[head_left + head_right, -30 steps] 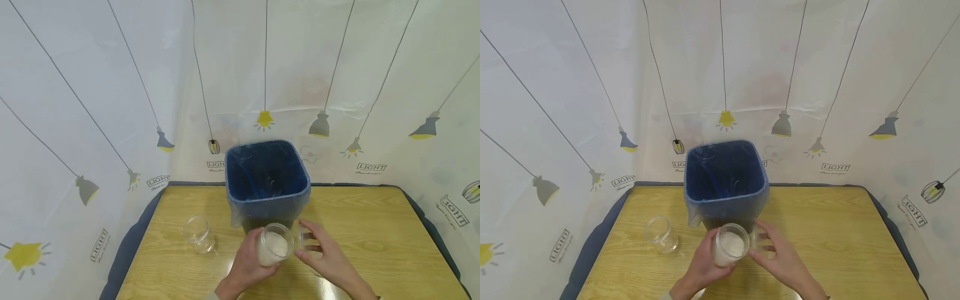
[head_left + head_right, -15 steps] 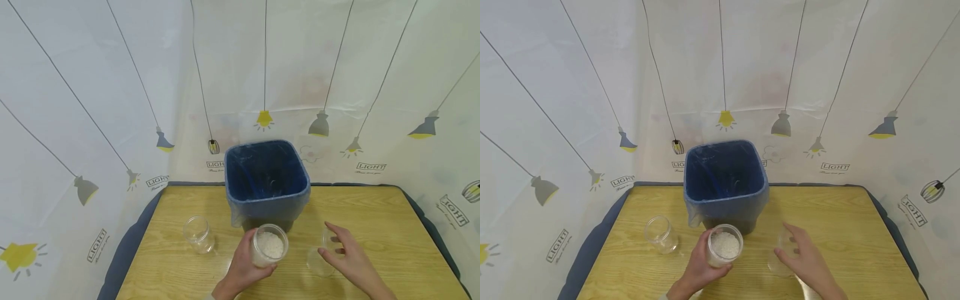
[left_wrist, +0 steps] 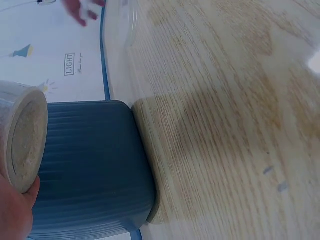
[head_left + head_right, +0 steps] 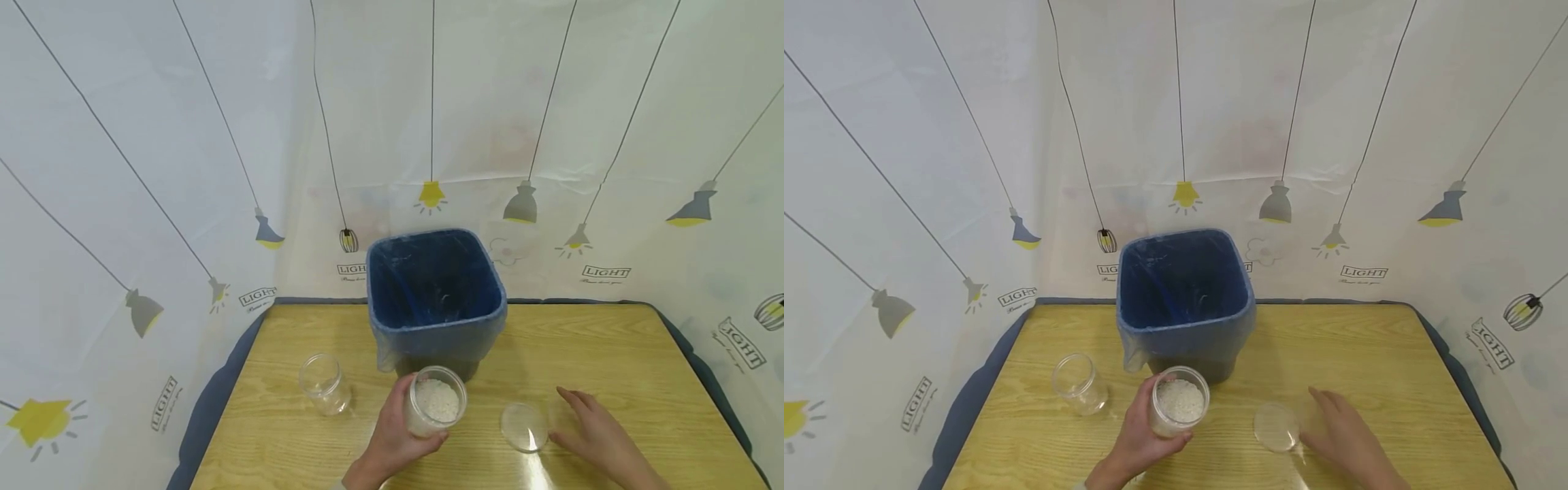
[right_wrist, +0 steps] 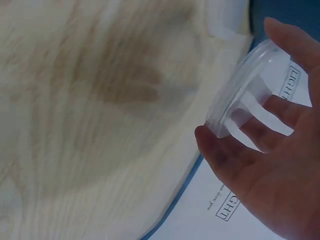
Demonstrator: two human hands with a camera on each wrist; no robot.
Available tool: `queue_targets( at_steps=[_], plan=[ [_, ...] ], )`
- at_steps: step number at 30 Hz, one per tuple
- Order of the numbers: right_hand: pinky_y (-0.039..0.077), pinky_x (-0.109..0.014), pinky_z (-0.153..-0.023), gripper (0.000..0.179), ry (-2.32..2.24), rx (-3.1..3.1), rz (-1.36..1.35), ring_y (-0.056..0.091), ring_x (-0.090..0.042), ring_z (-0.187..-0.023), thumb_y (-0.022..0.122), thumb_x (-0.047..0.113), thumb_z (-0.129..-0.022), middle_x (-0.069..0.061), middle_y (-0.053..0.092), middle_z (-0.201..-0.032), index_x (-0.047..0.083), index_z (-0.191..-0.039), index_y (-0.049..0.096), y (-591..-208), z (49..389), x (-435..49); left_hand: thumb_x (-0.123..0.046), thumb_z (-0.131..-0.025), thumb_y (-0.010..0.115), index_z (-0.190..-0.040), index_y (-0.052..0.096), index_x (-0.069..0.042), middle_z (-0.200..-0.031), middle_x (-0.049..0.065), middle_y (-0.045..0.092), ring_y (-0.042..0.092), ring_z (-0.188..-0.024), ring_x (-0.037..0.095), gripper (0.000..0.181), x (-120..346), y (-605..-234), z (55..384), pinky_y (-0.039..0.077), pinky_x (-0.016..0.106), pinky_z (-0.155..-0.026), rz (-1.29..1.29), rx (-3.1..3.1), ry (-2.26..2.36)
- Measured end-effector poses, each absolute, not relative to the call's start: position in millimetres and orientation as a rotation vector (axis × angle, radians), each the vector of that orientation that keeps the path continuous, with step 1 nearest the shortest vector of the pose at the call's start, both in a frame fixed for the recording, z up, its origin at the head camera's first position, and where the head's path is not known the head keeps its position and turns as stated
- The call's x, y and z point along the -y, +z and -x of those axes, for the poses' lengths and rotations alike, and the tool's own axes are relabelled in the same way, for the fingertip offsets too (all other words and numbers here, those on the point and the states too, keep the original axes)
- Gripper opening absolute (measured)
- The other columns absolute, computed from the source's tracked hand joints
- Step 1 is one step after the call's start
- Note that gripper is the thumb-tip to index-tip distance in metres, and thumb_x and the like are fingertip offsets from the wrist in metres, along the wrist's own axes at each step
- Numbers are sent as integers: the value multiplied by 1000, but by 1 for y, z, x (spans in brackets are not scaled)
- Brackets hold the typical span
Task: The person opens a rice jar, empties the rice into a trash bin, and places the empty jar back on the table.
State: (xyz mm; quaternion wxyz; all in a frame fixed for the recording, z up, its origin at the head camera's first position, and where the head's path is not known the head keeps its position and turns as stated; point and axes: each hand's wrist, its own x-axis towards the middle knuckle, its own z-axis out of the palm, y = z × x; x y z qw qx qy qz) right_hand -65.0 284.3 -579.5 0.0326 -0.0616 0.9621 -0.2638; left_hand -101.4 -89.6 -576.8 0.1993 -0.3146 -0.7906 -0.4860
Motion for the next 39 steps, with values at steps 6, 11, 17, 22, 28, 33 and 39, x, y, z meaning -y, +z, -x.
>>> queue_targets(
  at_steps=[6, 11, 17, 22, 28, 33, 39],
  plan=[
    [49, -66, -94, 85, -677, -2854, 133, 56, -54, -119, 86, 35, -82, -36, 52, -136, -10, -144, 49, -595, 69, -296, -23, -63, 96, -144, 46, -4, -135, 9, 59, 64, -115, 26, 97, 91, -576, 100, 54, 40, -97, 886, 2203, -1352],
    [48, -69, -92, 88, -626, -2804, 110, 52, -58, -120, 85, 41, -82, -37, 50, -138, -8, -146, 48, -603, 69, -300, -24, -64, 96, -144, 46, -3, -135, 10, 59, 64, -116, 26, 96, 91, -577, 100, 55, 41, -97, 885, 2210, -1354],
    [50, -71, -83, 88, -570, -2844, 144, 51, -62, -116, 86, 44, -80, -34, 53, -135, -6, -143, 51, -608, 69, -301, -26, -64, 96, -144, 47, -4, -136, 10, 59, 63, -117, 26, 96, 92, -576, 100, 54, 41, -98, 882, 2226, -1349],
    [52, -70, -75, 90, -545, -2857, 158, 50, -63, -116, 86, 47, -79, -32, 53, -136, -4, -144, 52, -607, 68, -302, -29, -65, 96, -143, 47, -5, -137, 10, 59, 63, -118, 26, 96, 92, -573, 98, 54, 41, -98, 862, 2259, -1329],
    [51, -69, -76, 91, -548, -2846, 160, 50, -61, -117, 86, 49, -79, -30, 53, -136, -4, -144, 52, -606, 68, -302, -29, -65, 96, -144, 47, -6, -137, 9, 58, 63, -118, 25, 96, 92, -569, 97, 54, 41, -99, 857, 2270, -1358],
    [49, -70, -85, 95, -587, -2823, 165, 50, -62, -117, 85, 52, -78, -35, 52, -136, -6, -144, 51, -608, 70, -304, -28, -65, 96, -144, 47, -6, -137, 9, 59, 63, -118, 25, 96, 92, -568, 97, 53, 40, -99, 859, 2264, -1362],
    [50, -67, -89, 74, -652, -2880, 152, 55, -59, -118, 74, 48, -92, -39, 51, -137, -9, -137, 57, -593, 70, -300, -28, -65, 97, -145, 47, -8, -138, 9, 59, 63, -119, 25, 96, 95, -567, 96, 53, 40, -99, 854, 2263, -1371]
  ],
)
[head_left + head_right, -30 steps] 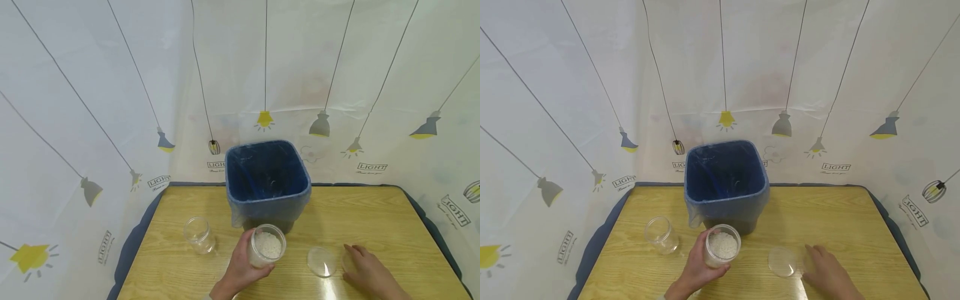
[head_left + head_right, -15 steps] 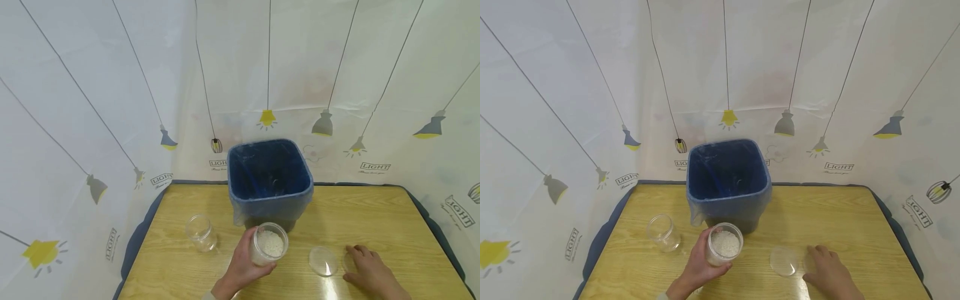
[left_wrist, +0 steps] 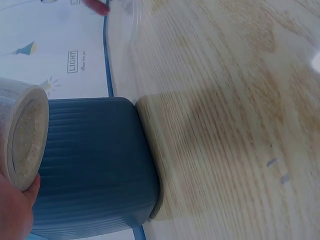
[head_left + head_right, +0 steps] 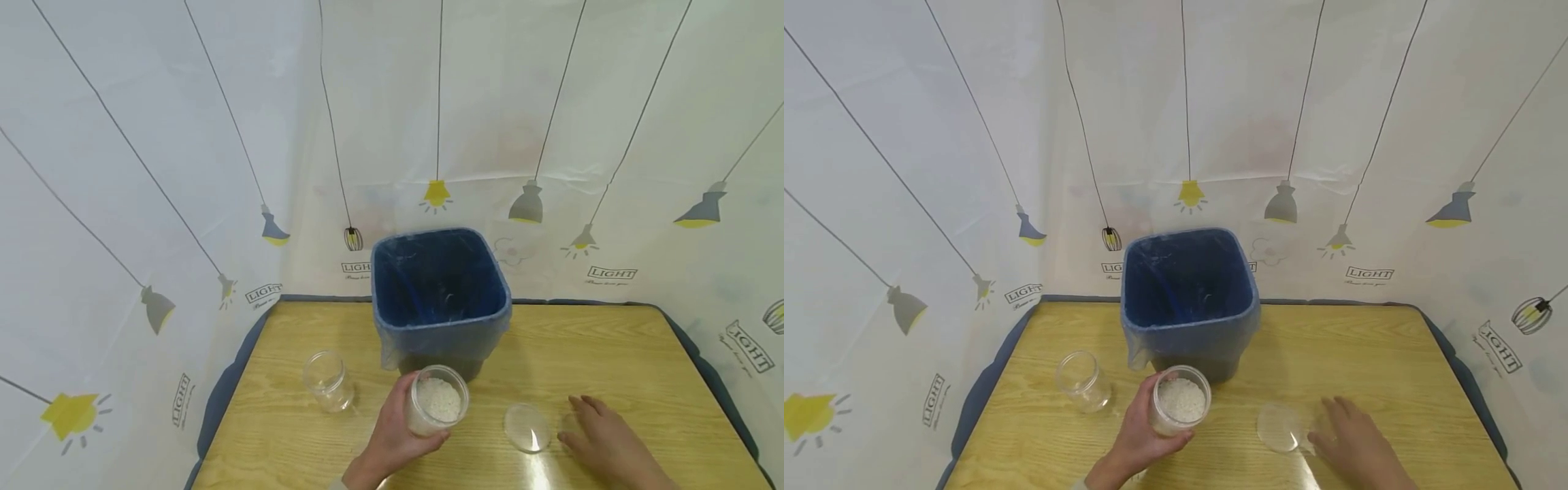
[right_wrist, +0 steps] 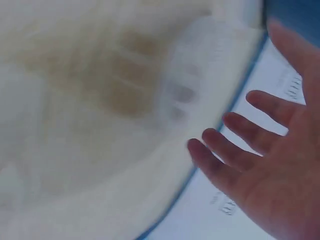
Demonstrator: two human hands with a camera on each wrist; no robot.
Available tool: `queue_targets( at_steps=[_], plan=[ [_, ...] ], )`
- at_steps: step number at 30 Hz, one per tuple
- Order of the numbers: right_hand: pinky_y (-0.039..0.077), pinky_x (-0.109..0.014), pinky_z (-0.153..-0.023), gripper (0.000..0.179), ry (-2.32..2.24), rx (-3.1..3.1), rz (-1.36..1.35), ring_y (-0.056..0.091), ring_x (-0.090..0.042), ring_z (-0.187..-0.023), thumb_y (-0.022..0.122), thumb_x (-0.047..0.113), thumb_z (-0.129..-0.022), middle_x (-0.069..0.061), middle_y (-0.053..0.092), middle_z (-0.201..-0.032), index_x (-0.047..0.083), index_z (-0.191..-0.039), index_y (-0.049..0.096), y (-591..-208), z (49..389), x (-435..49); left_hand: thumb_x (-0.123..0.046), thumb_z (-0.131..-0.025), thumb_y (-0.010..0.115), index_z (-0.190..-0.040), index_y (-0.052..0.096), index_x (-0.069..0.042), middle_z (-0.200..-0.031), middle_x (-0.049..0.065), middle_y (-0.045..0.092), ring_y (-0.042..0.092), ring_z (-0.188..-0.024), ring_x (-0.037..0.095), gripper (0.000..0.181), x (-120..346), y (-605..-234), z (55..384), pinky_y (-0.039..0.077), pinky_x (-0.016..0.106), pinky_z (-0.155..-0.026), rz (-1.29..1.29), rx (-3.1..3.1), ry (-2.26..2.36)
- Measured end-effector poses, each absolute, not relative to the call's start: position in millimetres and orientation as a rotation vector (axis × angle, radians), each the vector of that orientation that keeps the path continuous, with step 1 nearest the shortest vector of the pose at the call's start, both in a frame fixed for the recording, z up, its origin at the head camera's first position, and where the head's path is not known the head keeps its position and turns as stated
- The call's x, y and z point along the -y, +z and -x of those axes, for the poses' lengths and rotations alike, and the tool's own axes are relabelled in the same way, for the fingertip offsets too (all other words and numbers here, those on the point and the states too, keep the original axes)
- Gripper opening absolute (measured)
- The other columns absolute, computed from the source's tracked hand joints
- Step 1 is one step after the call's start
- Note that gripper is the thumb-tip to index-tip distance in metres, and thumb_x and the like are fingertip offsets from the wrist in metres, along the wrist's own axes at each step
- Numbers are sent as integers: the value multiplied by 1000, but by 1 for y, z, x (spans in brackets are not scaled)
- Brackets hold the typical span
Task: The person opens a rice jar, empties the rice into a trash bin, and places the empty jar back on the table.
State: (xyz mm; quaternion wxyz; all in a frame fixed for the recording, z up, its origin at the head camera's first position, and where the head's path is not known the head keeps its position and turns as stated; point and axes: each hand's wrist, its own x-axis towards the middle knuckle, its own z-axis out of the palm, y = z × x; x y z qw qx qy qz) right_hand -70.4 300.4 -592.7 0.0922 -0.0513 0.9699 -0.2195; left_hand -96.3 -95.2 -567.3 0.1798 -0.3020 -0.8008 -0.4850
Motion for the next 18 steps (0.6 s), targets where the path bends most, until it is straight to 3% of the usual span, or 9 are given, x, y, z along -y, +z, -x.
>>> queue_targets(
  at_steps=[4, 7, 13, 18],
  plan=[
    [55, -60, -83, 37, -809, -2988, 152, 67, -47, -106, 67, 31, -101, -25, 69, -119, -3, -116, 72, -562, 72, -286, -27, -62, 98, -145, 47, -8, -138, 8, 59, 63, -119, 26, 99, 100, -567, 96, 53, 39, -100, 838, 2272, -1338],
    [59, -51, -77, 22, -943, -3090, 178, 72, -36, -97, 66, 20, -102, -13, 75, -107, 2, -110, 75, -534, 78, -271, -26, -61, 98, -145, 47, -7, -138, 9, 59, 63, -119, 26, 100, 106, -565, 96, 52, 38, -100, 841, 2261, -1309],
    [55, -29, -62, 20, -1118, -3332, 343, 67, -17, -81, 68, 0, -96, -4, 72, -99, 6, -115, 74, -489, 94, -244, -23, -62, 98, -143, 47, -2, -134, 13, 61, 64, -114, 29, 98, 122, -555, 98, 54, 39, -98, 862, 2212, -1258],
    [54, -29, -63, 29, -1202, -3426, 462, 62, -15, -82, 68, -10, -92, -4, 66, -100, 6, -114, 74, -463, 110, -228, -22, -63, 98, -144, 47, -2, -132, 13, 63, 66, -110, 27, 98, 139, -540, 96, 57, 39, -92, 819, 2230, -1284]
  ],
)
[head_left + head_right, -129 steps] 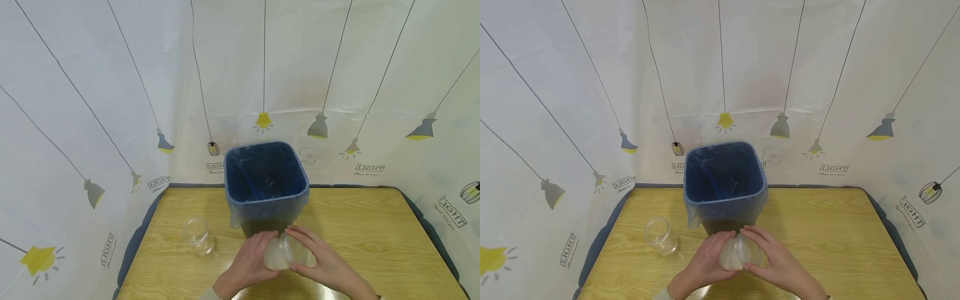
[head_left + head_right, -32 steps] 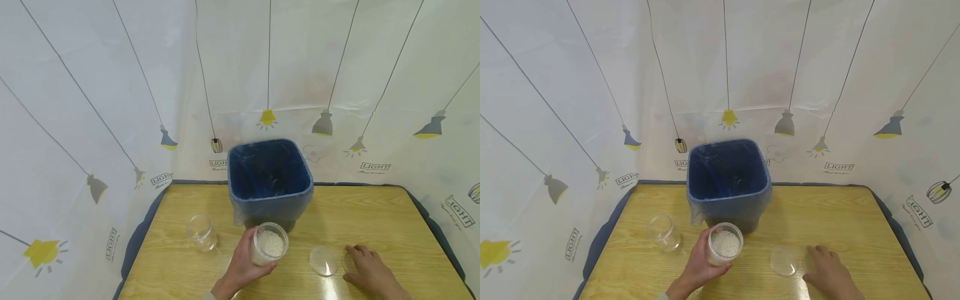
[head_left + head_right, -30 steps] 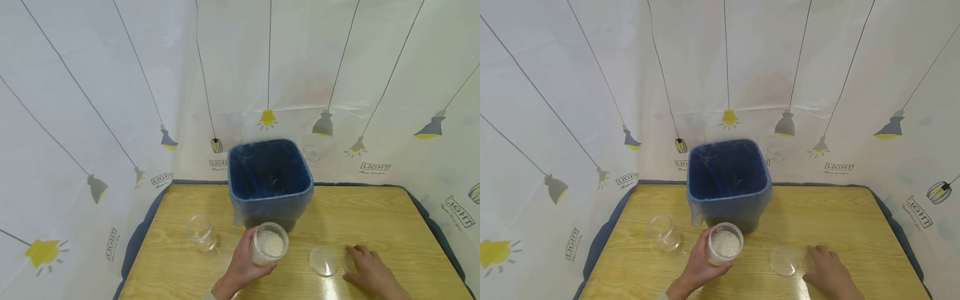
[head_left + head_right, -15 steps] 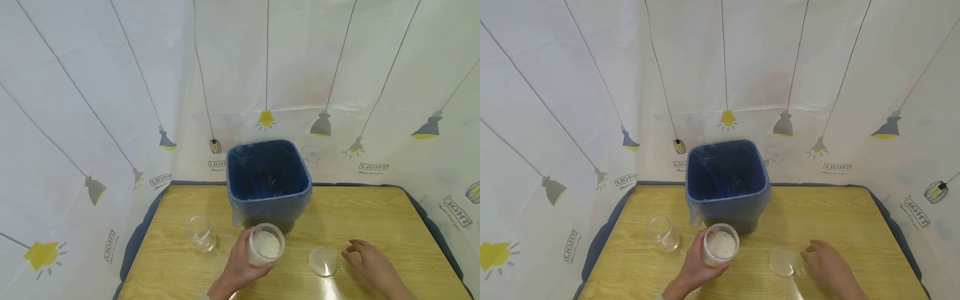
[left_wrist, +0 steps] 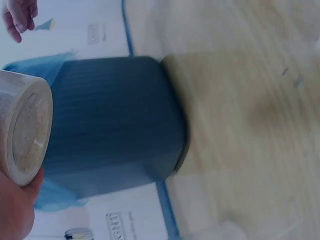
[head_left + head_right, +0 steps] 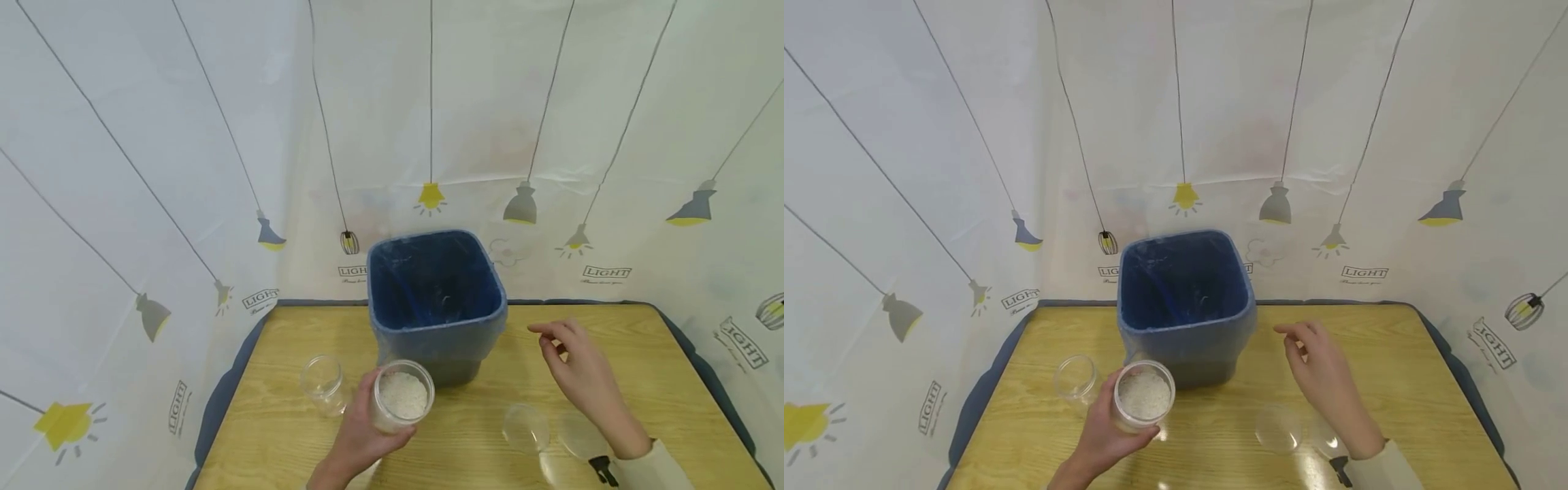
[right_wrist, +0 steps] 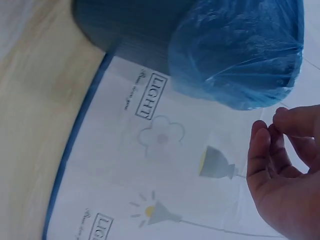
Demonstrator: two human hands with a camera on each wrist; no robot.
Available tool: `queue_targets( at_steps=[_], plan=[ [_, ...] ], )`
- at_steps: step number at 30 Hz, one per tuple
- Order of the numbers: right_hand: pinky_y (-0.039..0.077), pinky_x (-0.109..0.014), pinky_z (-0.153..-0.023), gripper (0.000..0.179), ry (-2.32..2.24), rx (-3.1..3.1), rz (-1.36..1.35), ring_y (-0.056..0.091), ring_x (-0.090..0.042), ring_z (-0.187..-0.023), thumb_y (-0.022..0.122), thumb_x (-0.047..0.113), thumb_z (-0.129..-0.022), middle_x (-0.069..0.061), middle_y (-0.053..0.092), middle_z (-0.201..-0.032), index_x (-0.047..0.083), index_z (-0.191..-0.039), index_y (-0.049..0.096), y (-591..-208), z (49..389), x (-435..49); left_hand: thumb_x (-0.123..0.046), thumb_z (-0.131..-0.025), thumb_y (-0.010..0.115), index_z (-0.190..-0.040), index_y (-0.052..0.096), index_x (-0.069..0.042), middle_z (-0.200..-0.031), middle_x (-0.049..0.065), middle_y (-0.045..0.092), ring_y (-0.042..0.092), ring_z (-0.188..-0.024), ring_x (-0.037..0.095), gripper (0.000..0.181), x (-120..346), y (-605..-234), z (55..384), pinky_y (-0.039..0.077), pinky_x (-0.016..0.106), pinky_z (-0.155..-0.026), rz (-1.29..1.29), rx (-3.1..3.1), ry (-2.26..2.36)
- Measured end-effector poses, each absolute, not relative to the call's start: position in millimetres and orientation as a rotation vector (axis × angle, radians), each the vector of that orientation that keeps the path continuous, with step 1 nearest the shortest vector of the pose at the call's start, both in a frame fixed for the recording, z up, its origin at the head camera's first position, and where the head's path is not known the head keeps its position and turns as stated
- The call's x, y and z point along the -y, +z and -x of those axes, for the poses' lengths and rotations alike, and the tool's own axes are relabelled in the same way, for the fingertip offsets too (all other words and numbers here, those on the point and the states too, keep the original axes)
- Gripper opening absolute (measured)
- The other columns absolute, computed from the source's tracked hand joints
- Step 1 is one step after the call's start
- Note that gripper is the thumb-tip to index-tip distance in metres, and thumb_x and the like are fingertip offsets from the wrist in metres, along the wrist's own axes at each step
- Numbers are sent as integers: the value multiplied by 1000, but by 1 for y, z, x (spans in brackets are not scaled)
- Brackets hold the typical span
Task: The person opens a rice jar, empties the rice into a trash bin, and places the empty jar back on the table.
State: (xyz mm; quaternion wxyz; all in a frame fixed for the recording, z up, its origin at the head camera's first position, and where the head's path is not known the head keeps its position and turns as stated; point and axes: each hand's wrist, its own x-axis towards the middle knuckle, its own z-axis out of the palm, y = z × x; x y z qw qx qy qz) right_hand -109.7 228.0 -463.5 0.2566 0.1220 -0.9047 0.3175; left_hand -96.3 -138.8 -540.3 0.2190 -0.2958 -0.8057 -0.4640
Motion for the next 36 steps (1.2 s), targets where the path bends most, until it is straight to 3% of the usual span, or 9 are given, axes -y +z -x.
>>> queue_targets(
  at_steps=[4, 7, 9, 12, 14, 17, 20, 26, 36],
  plan=[
    [49, -22, -65, 29, 876, 2383, -340, 60, -14, -81, 66, -11, -91, -4, 64, -98, 5, -113, 75, -451, 123, -216, -27, -64, 98, -142, 49, -1, -129, 13, 65, 66, -107, 26, 96, 154, -525, 97, 57, 40, -88, 756, 2221, -1271],
    [50, -19, -69, 24, 921, 2376, -321, 62, -15, -85, 63, -4, -97, -6, 65, -103, 4, -117, 75, -445, 133, -209, -28, -64, 98, -142, 50, -2, -129, 13, 65, 66, -108, 26, 94, 164, -512, 100, 57, 41, -87, 700, 2211, -1261],
    [54, -26, -76, 24, 982, 2409, -298, 65, -21, -93, 61, 6, -102, -10, 66, -112, 3, -124, 71, -441, 139, -206, -27, -63, 98, -142, 51, -3, -129, 13, 65, 65, -108, 26, 95, 170, -502, 102, 57, 42, -87, 663, 2209, -1258],
    [57, -47, -87, 41, 1115, 2500, -270, 65, -34, -112, 54, 23, -108, -19, 60, -135, 1, -143, 58, -437, 147, -201, -26, -61, 97, -143, 50, -5, -129, 13, 65, 65, -108, 27, 97, 177, -488, 107, 57, 45, -85, 627, 2204, -1222],
    [53, -58, -95, 54, 1215, 2563, -258, 59, -42, -125, 49, 32, -110, -24, 50, -149, -2, -152, 45, -436, 153, -198, -25, -60, 97, -144, 50, -5, -129, 14, 65, 65, -108, 28, 98, 180, -479, 113, 57, 47, -84, 618, 2205, -1202],
    [45, -62, -105, 66, 1347, 2635, -229, 47, -48, -137, 43, 39, -111, -26, 36, -161, -3, -159, 30, -435, 160, -194, -26, -60, 95, -144, 49, -4, -129, 15, 64, 65, -109, 29, 98, 183, -465, 122, 58, 50, -81, 616, 2214, -1143],
    [42, -62, -109, 71, 1413, 2677, -202, 44, -48, -140, 42, 44, -111, -28, 34, -161, -3, -161, 24, -438, 166, -190, -27, -62, 94, -143, 49, -2, -128, 16, 63, 65, -107, 31, 96, 184, -452, 131, 58, 49, -76, 620, 2233, -1089],
    [45, -61, -106, 67, 1459, 2660, -192, 52, -46, -134, 46, 43, -110, -29, 47, -152, 1, -160, 32, -445, 169, -186, -31, -65, 92, -144, 48, -2, -129, 18, 62, 63, -103, 35, 95, 187, -431, 148, 56, 49, -73, 582, 2300, -937],
    [50, -58, -99, 63, 1499, 2599, -219, 60, -44, -124, 44, 39, -111, -30, 51, -148, -2, -158, 35, -450, 169, -184, -30, -67, 93, -142, 49, 3, -127, 23, 62, 62, -102, 39, 93, 187, -400, 178, 56, 54, -80, 608, 2405, -763]
  ],
)
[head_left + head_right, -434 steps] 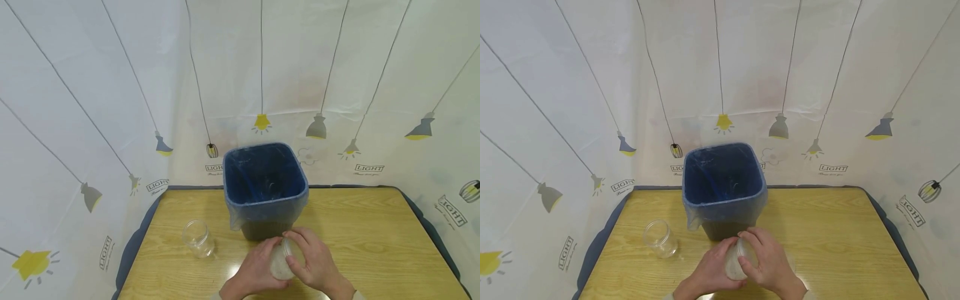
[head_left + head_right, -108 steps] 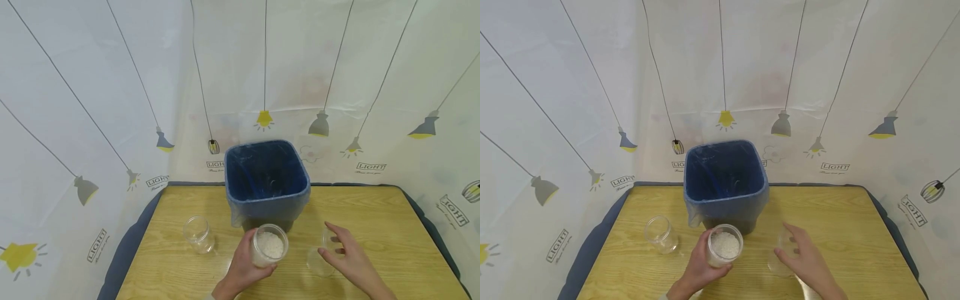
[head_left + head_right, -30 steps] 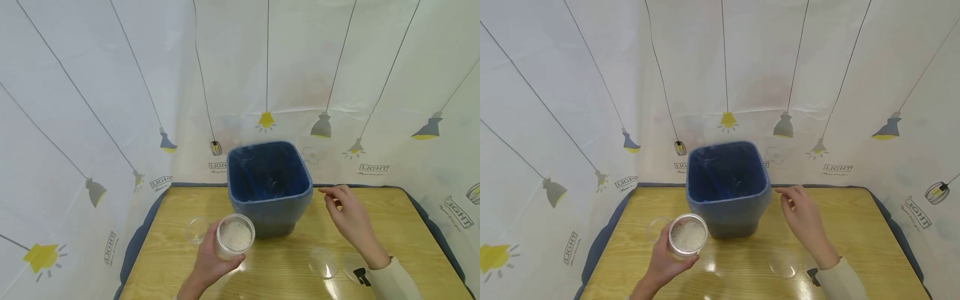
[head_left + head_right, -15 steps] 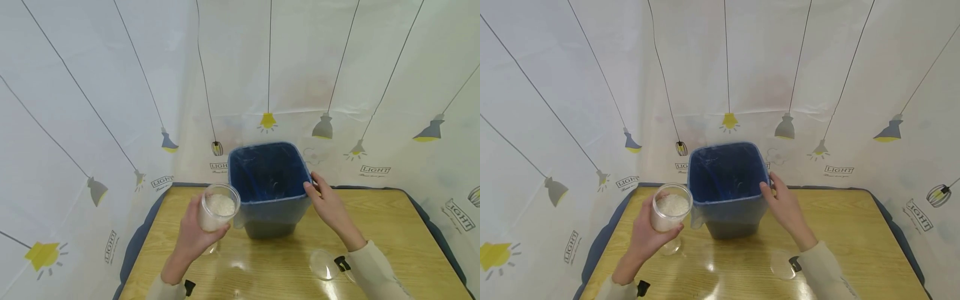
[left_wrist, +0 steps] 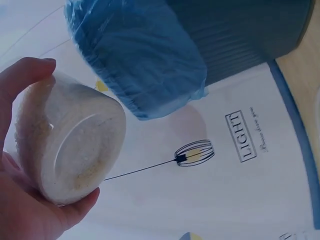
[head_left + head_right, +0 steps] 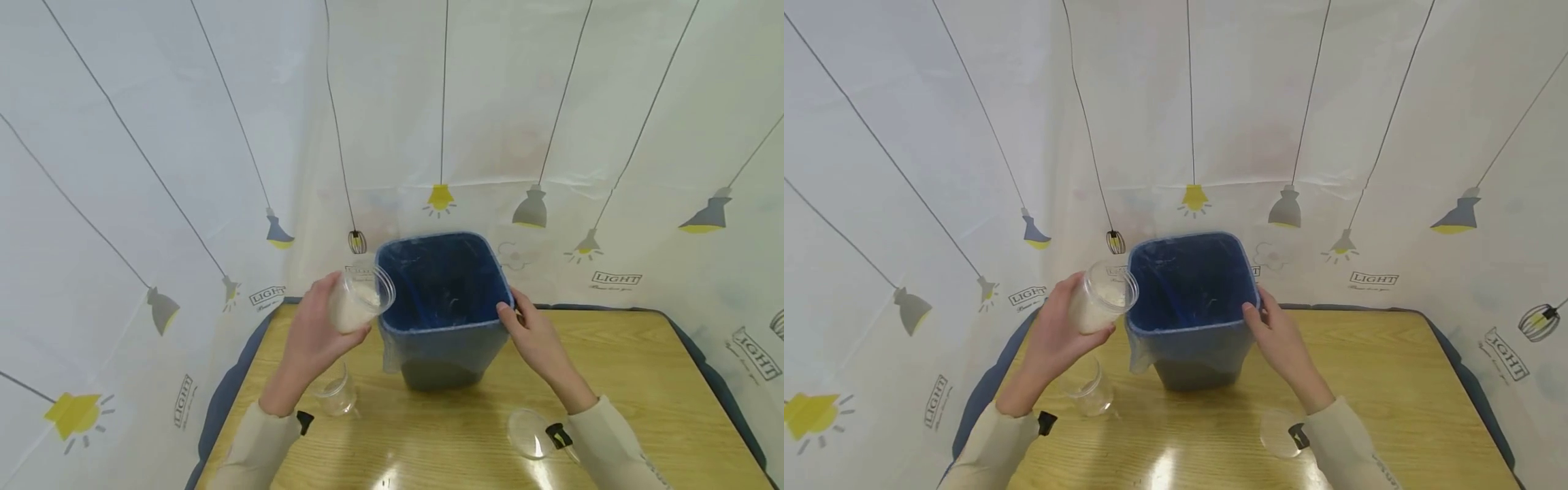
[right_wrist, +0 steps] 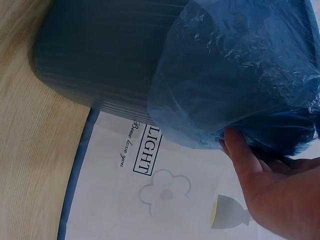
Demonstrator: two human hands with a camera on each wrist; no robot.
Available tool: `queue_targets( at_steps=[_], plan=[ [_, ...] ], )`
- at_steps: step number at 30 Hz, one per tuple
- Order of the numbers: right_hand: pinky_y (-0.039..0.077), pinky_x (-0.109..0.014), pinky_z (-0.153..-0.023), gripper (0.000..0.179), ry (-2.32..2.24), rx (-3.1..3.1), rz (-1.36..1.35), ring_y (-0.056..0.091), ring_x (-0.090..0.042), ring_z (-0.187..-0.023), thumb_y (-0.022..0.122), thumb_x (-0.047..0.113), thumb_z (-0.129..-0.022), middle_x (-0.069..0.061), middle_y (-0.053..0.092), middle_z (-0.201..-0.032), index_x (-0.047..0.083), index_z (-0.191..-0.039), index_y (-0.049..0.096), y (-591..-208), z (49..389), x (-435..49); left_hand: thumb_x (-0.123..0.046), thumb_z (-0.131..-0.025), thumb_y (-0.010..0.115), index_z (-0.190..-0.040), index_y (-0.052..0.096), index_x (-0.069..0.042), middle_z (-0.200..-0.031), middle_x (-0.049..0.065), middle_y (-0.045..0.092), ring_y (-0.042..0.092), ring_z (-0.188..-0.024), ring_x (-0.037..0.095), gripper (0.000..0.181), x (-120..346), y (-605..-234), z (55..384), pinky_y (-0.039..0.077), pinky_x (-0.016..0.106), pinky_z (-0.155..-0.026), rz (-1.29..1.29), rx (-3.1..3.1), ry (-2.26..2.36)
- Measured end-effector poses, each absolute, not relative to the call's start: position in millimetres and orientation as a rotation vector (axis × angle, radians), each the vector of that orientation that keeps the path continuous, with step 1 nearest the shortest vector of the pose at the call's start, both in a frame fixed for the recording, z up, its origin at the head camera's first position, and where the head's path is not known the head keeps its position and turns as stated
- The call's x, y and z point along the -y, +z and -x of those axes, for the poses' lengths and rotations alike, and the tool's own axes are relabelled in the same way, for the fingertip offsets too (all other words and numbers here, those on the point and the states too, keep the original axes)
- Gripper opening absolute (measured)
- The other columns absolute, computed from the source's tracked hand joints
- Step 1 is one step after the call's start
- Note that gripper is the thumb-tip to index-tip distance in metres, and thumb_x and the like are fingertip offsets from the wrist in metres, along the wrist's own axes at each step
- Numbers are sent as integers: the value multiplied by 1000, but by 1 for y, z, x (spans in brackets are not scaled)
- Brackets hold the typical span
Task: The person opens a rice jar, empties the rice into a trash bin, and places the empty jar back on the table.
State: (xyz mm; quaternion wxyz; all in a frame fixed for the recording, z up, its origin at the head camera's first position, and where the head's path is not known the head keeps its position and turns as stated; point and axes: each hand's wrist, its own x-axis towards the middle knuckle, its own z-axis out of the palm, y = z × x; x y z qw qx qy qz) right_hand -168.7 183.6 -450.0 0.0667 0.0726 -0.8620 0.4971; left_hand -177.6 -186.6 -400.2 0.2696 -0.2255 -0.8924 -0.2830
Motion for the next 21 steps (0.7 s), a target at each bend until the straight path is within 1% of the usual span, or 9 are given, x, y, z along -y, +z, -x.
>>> queue_targets(
  at_steps=[3, 7, 13, 21],
  plan=[
    [50, -57, -99, 63, 1495, 2607, -215, 61, -44, -124, 44, 39, -111, -30, 51, -148, -1, -158, 35, -450, 168, -185, -29, -67, 93, -141, 51, 3, -128, 21, 62, 63, -103, 39, 91, 184, -394, 186, 55, 55, -84, 640, 2400, -691],
    [49, -57, -100, 63, 1515, 2615, -221, 60, -44, -125, 45, 39, -111, -30, 51, -149, -1, -158, 35, -449, 169, -186, -29, -67, 94, -140, 51, 2, -127, 21, 63, 64, -104, 40, 91, 182, -390, 193, 55, 56, -84, 676, 2402, -563],
    [47, -60, -104, 64, 1570, 2621, -242, 54, -48, -132, 47, 38, -110, -30, 45, -153, -1, -159, 33, -446, 168, -187, -26, -65, 96, -137, 53, 1, -124, 21, 64, 64, -106, 40, 88, 180, -386, 201, 55, 56, -85, 763, 2364, -379],
    [46, -60, -106, 62, 1582, 2616, -254, 51, -48, -134, 48, 33, -110, -32, 43, -154, -4, -158, 32, -442, 168, -185, -27, -69, 92, -139, 52, 0, -128, 20, 63, 62, -112, 39, 85, 176, -382, 209, 53, 53, -94, 846, 2370, -241]
  ],
)
